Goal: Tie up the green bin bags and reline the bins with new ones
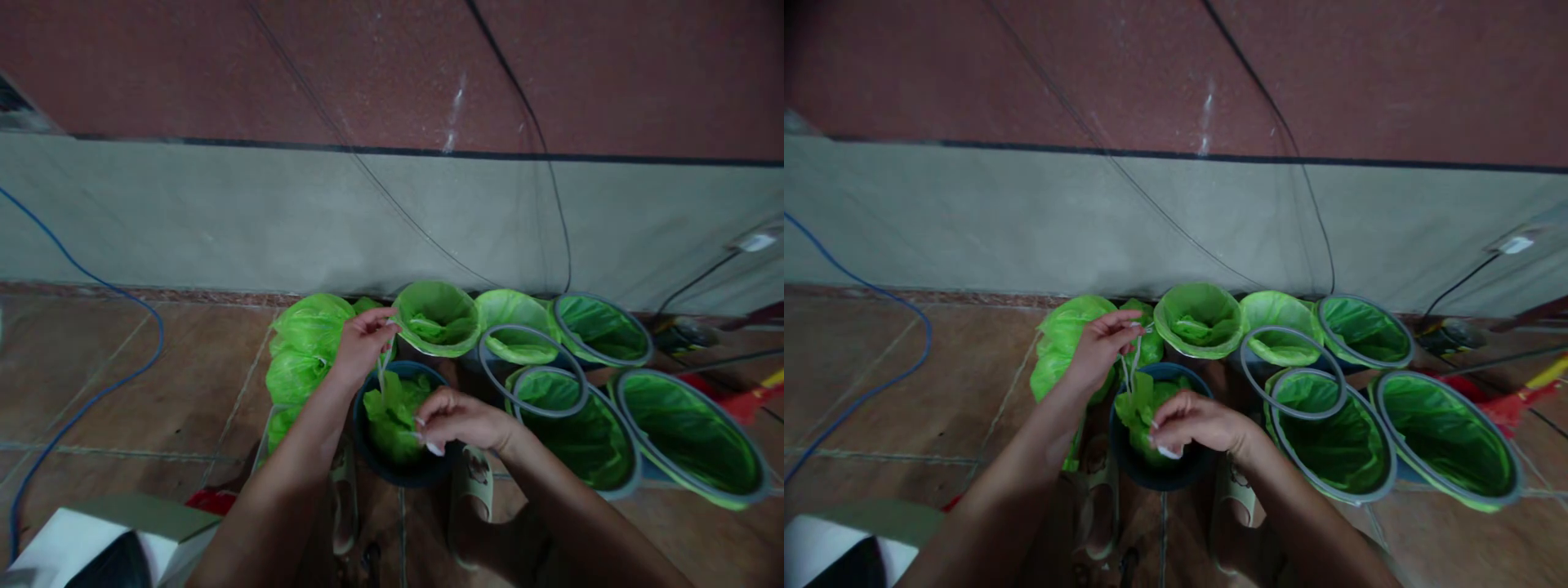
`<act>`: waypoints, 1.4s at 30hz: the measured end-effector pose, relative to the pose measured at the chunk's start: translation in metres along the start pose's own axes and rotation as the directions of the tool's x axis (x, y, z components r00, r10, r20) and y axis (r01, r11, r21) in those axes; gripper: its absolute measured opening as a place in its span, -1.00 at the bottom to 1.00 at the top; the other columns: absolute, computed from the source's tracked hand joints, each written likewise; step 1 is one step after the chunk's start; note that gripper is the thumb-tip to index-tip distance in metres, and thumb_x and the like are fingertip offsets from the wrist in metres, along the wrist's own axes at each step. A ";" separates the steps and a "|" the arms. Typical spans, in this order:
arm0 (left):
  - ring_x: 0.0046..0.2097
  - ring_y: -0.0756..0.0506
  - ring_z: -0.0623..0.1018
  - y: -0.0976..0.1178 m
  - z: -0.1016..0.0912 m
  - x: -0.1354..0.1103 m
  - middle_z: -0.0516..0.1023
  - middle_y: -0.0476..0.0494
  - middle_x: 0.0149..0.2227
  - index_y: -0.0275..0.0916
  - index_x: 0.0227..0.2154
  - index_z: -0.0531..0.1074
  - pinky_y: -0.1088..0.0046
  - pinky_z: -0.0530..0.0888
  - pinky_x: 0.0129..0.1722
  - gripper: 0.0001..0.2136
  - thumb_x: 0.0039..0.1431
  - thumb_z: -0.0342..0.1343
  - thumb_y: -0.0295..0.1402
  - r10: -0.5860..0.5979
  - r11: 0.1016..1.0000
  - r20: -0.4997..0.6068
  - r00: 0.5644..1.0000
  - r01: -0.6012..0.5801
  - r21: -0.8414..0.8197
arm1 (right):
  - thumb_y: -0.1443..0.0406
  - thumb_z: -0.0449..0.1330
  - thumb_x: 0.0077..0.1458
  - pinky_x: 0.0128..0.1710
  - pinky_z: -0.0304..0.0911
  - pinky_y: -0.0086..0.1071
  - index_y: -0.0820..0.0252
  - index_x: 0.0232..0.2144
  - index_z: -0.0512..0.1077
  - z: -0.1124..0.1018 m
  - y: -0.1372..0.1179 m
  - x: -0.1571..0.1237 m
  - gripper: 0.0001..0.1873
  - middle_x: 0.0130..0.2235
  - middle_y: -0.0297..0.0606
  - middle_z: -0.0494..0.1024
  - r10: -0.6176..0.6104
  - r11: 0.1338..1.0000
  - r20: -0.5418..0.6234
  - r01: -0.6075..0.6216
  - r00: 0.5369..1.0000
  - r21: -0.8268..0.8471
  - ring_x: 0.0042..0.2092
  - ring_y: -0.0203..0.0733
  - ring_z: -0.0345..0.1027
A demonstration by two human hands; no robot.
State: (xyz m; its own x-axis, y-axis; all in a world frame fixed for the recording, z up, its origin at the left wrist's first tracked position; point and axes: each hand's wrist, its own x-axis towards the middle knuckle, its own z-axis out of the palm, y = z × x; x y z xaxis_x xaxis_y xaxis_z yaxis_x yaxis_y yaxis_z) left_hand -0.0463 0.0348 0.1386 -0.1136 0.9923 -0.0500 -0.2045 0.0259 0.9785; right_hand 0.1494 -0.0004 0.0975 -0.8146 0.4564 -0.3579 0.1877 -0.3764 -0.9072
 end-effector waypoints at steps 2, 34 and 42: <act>-0.57 0.11 0.32 -0.002 0.001 -0.001 0.49 0.07 -0.54 -0.27 -0.28 0.55 0.57 0.26 -0.54 -0.75 -0.12 0.28 -0.41 -0.002 1.000 0.040 0.999 0.002 0.010 | 0.06 0.32 -0.09 -0.46 0.15 -0.45 0.19 -0.43 0.46 -0.008 -0.001 0.001 -0.67 -0.53 -0.42 0.40 -0.084 0.992 -0.224 0.103 0.971 0.074 -0.52 -0.38 0.19; -0.14 -0.08 0.57 -0.045 0.018 -0.011 0.64 -0.08 -0.15 -0.21 -0.16 0.58 0.47 0.41 -0.08 -0.65 0.12 -0.05 -0.54 -0.254 0.634 0.530 0.809 -0.274 0.723 | 0.10 0.28 0.01 -0.49 0.03 -0.44 0.20 -0.48 0.45 -0.017 -0.013 0.004 -0.73 -0.55 -0.38 0.36 -0.222 0.938 -0.533 0.328 0.817 0.113 -0.50 -0.36 0.13; -0.51 0.05 0.30 -0.048 0.023 -0.011 0.39 0.07 -0.59 -0.27 -0.49 0.55 0.55 0.22 -0.45 -0.71 0.22 0.00 -0.29 -0.149 0.692 0.505 0.850 -0.275 0.668 | 0.23 0.34 -0.02 -0.48 0.15 -0.50 0.23 -0.42 0.54 -0.028 -0.013 -0.003 -0.84 -0.47 -0.34 0.47 -0.215 0.845 -0.561 0.441 0.799 0.304 -0.49 -0.39 0.23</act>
State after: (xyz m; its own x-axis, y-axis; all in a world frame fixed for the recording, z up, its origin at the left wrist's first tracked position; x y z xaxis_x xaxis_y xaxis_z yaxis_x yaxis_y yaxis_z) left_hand -0.0125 0.0256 0.0966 0.4245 0.9011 -0.0877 0.5390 -0.1737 0.8242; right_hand 0.1644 0.0257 0.1043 -0.3832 0.8984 -0.2145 -0.3674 -0.3613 -0.8570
